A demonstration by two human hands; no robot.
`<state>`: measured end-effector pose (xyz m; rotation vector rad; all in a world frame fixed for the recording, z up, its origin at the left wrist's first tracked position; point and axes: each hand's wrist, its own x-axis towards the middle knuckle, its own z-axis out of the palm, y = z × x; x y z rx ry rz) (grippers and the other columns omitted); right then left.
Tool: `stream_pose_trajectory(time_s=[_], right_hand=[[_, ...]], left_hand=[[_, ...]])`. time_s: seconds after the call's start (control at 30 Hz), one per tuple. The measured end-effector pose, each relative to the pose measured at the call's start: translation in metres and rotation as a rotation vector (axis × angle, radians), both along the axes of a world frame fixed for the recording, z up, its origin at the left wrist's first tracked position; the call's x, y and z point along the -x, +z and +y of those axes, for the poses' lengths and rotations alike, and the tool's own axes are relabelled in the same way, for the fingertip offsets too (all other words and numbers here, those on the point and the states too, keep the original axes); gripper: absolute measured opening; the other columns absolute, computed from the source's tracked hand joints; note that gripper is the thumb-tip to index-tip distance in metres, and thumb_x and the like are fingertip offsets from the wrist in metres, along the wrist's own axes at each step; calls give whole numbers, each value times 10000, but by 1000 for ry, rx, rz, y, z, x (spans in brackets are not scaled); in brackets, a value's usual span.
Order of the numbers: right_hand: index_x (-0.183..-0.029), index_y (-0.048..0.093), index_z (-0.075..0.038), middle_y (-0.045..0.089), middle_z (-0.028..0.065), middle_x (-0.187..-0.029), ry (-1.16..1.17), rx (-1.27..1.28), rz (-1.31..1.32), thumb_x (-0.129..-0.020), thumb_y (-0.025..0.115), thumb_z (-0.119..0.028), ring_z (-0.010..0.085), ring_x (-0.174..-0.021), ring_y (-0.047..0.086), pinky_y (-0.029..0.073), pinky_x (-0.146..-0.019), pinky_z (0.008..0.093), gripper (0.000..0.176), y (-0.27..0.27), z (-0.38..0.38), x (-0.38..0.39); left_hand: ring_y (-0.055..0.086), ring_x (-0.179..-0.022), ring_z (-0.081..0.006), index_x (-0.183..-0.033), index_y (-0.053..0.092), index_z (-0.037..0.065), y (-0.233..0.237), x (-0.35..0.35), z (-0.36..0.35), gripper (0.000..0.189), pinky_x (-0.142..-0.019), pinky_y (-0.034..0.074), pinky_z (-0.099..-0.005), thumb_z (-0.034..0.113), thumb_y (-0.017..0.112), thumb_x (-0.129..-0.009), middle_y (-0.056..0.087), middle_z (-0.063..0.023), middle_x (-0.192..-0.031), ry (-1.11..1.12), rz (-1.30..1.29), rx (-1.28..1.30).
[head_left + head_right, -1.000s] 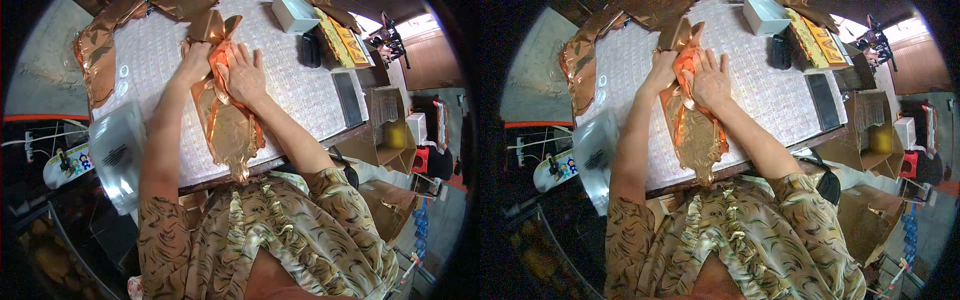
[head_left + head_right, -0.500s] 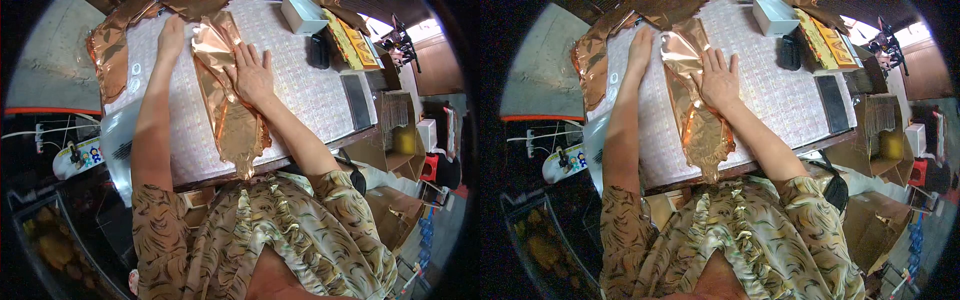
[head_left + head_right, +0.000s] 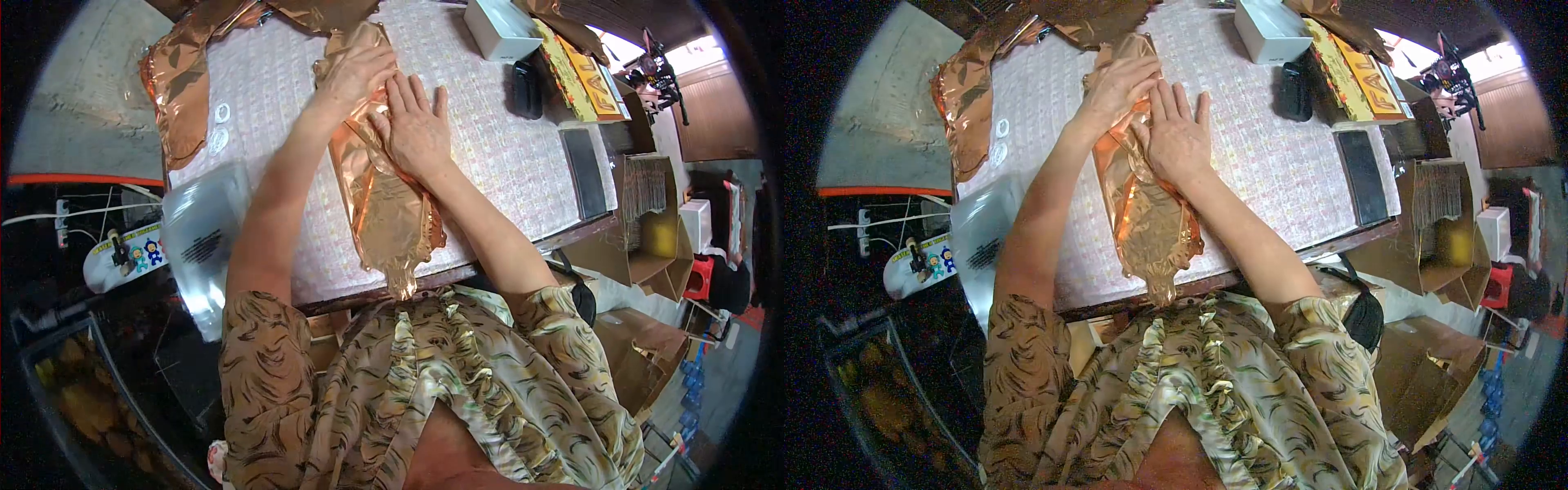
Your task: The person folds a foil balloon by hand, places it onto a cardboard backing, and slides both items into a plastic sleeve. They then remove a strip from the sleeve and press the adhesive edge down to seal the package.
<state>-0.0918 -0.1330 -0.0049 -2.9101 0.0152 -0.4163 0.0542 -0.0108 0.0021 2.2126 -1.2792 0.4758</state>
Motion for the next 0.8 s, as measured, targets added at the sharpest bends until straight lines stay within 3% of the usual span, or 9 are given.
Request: stream_pose_trajectory(time_s=[0.27,0.37,0.43,0.53,0.6,0.67,0.7,0.73,0.8], right_hand=[[-1574,359,-37,356,138,-1653,22,-14,-45,-1078,366,-531,344,-1537,309,157,-1231,643,700,-1,-1,1],[-1576,353,-29,341,139,-1661,29,1,-15,-1076,359,-541,343,-1542,298,134,-1234,646,716,-2,-2,-1],[-1578,350,-23,328,139,-1669,28,6,13,-1075,347,-548,340,-1547,288,110,-1237,647,726,-4,-2,0],[-1572,364,-19,334,142,-1665,32,-15,-5,-1075,345,-550,341,-1548,285,111,-1239,643,728,-4,-2,0],[-1566,376,-39,347,135,-1659,24,14,-32,-1074,362,-546,352,-1539,303,166,-1231,642,707,-3,-3,-1],[-1572,369,-42,347,135,-1660,22,27,-25,-1073,363,-547,351,-1540,303,164,-1232,642,710,-3,-3,-1],[-1578,362,-44,346,135,-1660,20,38,-18,-1073,363,-548,350,-1540,303,162,-1232,641,713,-4,-3,-2],[-1578,362,-44,346,135,-1660,21,40,-18,-1073,363,-548,350,-1540,303,162,-1232,641,713,-4,-3,-2],[-1593,342,-54,346,131,-1661,19,57,-15,-1070,369,-552,348,-1539,305,161,-1231,640,723,-4,-2,-2]], left_hand=[[616,-1231,-321,-1249,721,44,-2,5,7,355,-1065,482,-401,262,676,-973,679,-91,-1353,97,58,7],[652,-1183,-317,-1235,725,50,14,-6,11,335,-1026,512,-393,250,676,-971,711,-105,-1289,29,77,6],[691,-1116,-316,-1226,719,54,22,-27,19,302,-979,540,-386,224,651,-986,740,-118,-1210,71,293,-94],[718,-1058,-310,-1198,723,59,27,-64,31,260,-955,552,-372,197,609,-1009,758,-120,-1146,61,186,-12],[689,-1140,-314,-1251,705,86,33,-73,26,278,-979,542,-371,203,594,-1024,724,-122,-1245,65,216,-108],[268,-1564,-255,-1574,442,186,36,-81,9,560,-1281,168,-445,314,548,-1039,430,-63,-1625,-159,517,-532],[580,-1327,-308,-1398,624,132,39,-43,5,379,-1114,451,-430,264,547,-1051,625,-100,-1432,-161,153,-166],[580,-1327,-308,-1398,624,132,33,-39,-1,379,-1114,451,-430,264,547,-1051,625,-100,-1432,-160,153,-164],[410,-1484,-296,-1525,500,166,14,-30,-9,477,-1235,281,-508,348,461,-1085,490,-62,-1579,-119,-58,-371]])
